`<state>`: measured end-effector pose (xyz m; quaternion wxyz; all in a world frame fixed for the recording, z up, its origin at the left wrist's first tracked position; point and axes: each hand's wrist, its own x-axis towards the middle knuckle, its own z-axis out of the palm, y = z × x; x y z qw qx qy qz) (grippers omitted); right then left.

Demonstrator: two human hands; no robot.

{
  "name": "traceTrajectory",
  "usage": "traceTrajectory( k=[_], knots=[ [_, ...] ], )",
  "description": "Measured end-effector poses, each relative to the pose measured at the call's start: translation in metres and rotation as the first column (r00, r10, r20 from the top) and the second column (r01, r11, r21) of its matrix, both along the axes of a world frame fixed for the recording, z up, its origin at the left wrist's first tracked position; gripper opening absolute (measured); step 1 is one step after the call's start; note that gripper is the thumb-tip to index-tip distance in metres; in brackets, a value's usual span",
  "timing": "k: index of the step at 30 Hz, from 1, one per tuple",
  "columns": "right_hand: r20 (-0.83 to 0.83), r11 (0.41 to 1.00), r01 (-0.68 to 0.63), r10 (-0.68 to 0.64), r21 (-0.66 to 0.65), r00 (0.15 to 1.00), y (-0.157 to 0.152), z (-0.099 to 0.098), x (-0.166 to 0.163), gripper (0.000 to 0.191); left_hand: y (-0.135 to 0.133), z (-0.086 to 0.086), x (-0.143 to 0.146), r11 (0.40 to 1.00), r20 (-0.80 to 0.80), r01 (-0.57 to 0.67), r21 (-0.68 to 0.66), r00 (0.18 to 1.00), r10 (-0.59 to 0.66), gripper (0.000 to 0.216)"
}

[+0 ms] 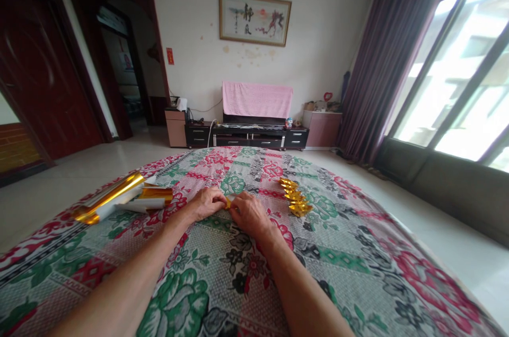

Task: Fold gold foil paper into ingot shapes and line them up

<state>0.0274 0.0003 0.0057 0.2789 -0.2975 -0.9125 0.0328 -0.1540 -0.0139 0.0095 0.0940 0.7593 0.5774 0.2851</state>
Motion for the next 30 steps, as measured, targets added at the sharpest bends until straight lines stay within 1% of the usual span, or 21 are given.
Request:
traceTrajectory(
  k=[6,10,13,16,24,30],
  knots=[
    [-0.008,1.000,0.000,0.001,0.010,1.000,-0.001,0.001,0.000,0.020,0.001,-0.001,-0.001,1.000,0.018,0.004,-0.003,1.000,-0.004,0.015],
    [-0.004,0.995,0.098,-0.098,-0.015,0.995,0.002,-0.001,-0.005,0.023,0.001,-0.001,-0.001,1.000,0.014,0.012,0.009,1.000,-0.013,0.016],
    [0.000,0.981,0.190,-0.190,-0.038,0.982,0.003,-0.002,-0.009,0.024,0.000,0.001,0.000,1.000,0.007,0.010,0.006,1.000,-0.011,0.016],
    [-0.012,0.967,0.249,-0.250,-0.051,0.968,0.001,-0.003,-0.012,0.024,-0.001,0.003,0.001,1.000,-0.001,0.005,-0.004,1.000,-0.005,0.016],
    [-0.049,0.948,0.312,-0.315,-0.061,0.948,0.003,-0.007,-0.017,0.020,-0.002,0.002,0.001,1.000,-0.013,-0.008,-0.017,1.000,0.008,0.019],
    [-0.058,0.938,0.339,-0.343,-0.073,0.938,0.002,-0.006,-0.019,0.018,0.002,-0.002,-0.003,0.999,0.000,0.044,-0.014,0.999,-0.044,0.024]
  ],
)
